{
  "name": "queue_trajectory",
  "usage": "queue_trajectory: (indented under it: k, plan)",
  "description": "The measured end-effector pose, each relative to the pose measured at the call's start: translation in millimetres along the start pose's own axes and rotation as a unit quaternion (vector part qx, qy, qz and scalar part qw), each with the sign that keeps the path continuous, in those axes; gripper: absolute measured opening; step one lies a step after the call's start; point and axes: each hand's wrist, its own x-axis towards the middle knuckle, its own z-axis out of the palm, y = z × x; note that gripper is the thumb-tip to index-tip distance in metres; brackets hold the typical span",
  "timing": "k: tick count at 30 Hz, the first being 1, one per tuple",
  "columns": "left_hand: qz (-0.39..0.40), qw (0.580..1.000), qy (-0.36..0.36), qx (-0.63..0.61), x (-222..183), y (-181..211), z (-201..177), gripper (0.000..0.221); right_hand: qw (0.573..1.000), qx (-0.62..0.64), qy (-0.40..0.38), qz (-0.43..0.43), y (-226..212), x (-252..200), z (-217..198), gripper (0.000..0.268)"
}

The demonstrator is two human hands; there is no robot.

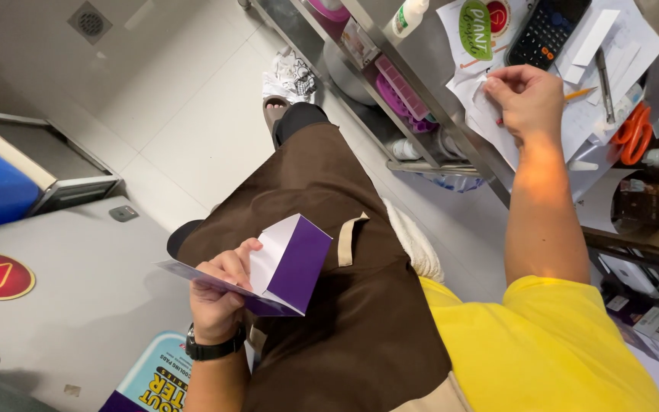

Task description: Assembling a purple cardboard box by folding flaps and applying glue

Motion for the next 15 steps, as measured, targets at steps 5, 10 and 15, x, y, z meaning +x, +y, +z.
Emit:
queue_trajectory:
  k: [5, 10, 15]
  plan:
    - [-0.008, 1.0, -0.004, -0.002, 3, -1, 1, 0.017, 0.994, 0.107, 0.026, -0.002, 19, 8, -9, 0.009]
    - [-0.023, 1.0, -0.008, 0.002, 6, -2, 1, 0.014, 0.99, 0.118, 0.031, -0.068, 29, 8, -28, 0.008]
    - [-0.037, 0.999, 0.001, -0.004, 4, -6, 1, 0.013, 0.994, 0.094, 0.021, -0.041, 25, 5, -29, 0.013]
